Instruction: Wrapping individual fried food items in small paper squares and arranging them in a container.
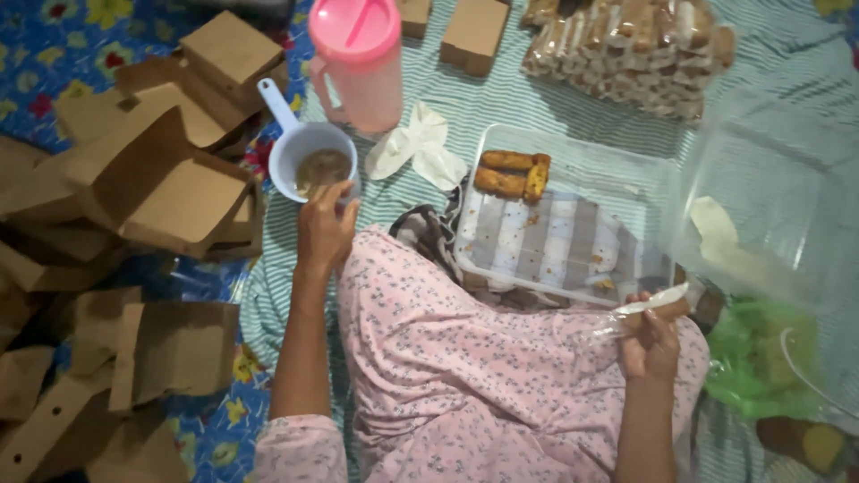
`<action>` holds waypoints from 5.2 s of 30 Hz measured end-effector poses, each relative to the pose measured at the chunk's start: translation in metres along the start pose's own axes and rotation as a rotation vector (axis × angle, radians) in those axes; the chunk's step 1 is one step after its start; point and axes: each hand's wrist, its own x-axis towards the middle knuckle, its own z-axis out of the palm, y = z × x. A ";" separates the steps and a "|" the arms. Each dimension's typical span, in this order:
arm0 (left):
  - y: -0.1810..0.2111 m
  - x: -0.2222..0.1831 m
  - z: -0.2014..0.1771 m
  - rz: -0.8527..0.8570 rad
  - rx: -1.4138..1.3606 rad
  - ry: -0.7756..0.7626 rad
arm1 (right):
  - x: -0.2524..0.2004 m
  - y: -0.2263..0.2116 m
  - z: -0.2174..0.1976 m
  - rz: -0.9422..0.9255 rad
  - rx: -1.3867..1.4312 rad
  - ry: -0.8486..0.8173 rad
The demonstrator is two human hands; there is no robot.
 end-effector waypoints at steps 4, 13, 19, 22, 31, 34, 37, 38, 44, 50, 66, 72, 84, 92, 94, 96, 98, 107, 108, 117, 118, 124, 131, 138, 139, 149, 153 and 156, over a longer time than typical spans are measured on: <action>0.065 0.022 0.035 -0.054 -0.237 -0.014 | -0.001 0.006 0.002 -0.036 0.001 0.032; 0.158 0.011 0.193 0.114 -0.728 -0.471 | -0.001 0.006 -0.004 -0.009 -0.010 0.084; 0.165 -0.024 0.240 0.015 -0.691 -0.658 | 0.019 0.013 0.011 -0.009 -0.085 0.046; 0.168 -0.032 0.246 -0.071 -0.760 -0.773 | 0.029 0.021 0.041 0.036 -0.065 -0.014; 0.144 -0.037 0.282 -0.142 -0.697 -0.817 | 0.052 0.036 0.089 0.089 0.047 -0.095; 0.145 -0.031 0.279 -0.148 -0.668 -0.843 | 0.056 0.038 0.088 0.078 0.098 -0.108; 0.146 -0.025 0.275 -0.152 -0.660 -0.852 | 0.060 0.037 0.080 0.073 0.139 -0.109; 0.145 -0.024 0.275 -0.145 -0.657 -0.865 | 0.059 0.036 0.079 0.062 0.140 -0.105; 0.163 -0.011 0.252 -0.205 -0.746 -0.852 | 0.041 0.021 0.095 -0.038 0.101 -0.082; 0.166 -0.020 0.251 -0.125 -0.859 -0.923 | 0.011 0.010 0.127 -0.096 0.069 -0.085; 0.166 -0.014 0.223 -0.073 -0.914 -0.721 | -0.007 -0.002 0.114 -0.250 0.045 -0.053; 0.168 -0.036 0.234 0.036 -0.950 -0.814 | -0.020 0.006 0.120 -0.220 0.059 -0.072; 0.180 -0.035 0.220 0.266 -0.985 -0.457 | -0.009 0.007 0.101 -0.212 0.149 -0.043; 0.185 -0.041 0.221 0.404 -0.879 -0.375 | -0.005 0.021 0.092 -0.197 0.175 -0.050; 0.185 -0.041 0.224 0.411 -0.885 -0.377 | -0.009 0.019 0.098 -0.189 0.182 -0.046; 0.184 -0.042 0.231 0.398 -0.930 -0.415 | -0.015 0.014 0.109 -0.173 0.177 -0.037; 0.184 -0.043 0.233 0.383 -0.944 -0.425 | -0.016 0.019 0.110 -0.180 0.159 -0.035; 0.188 -0.038 0.229 0.311 -0.986 -0.435 | -0.014 0.018 0.121 -0.183 -0.022 -0.041; 0.188 -0.038 0.228 0.304 -0.996 -0.442 | -0.015 0.019 0.125 -0.192 -0.013 -0.040; 0.185 -0.041 0.238 0.374 -0.940 -0.419 | -0.009 0.016 0.123 -0.168 0.011 -0.017; 0.187 -0.039 0.232 0.374 -0.940 -0.420 | -0.010 0.017 0.123 -0.168 0.010 -0.015; 0.191 -0.037 0.224 0.462 -0.842 -0.380 | -0.013 0.015 0.129 -0.179 0.024 -0.029; 0.186 -0.039 0.234 0.601 -0.697 -0.319 | -0.010 0.025 0.121 -0.233 0.080 -0.025; 0.185 -0.043 0.241 0.740 -0.611 -0.207 | -0.012 0.025 0.122 -0.243 0.072 -0.001; 0.186 -0.042 0.237 0.741 -0.612 -0.205 | -0.014 0.024 0.124 -0.244 0.071 -0.002; 0.190 -0.040 0.217 0.699 -0.621 -0.326 | -0.014 0.028 0.120 -0.317 -0.042 -0.003; 0.187 -0.042 0.221 0.662 -0.668 -0.422 | -0.014 0.028 0.119 -0.328 -0.097 0.022; 0.191 -0.040 0.202 0.530 -0.802 -0.542 | -0.010 0.029 0.112 -0.328 -0.102 0.014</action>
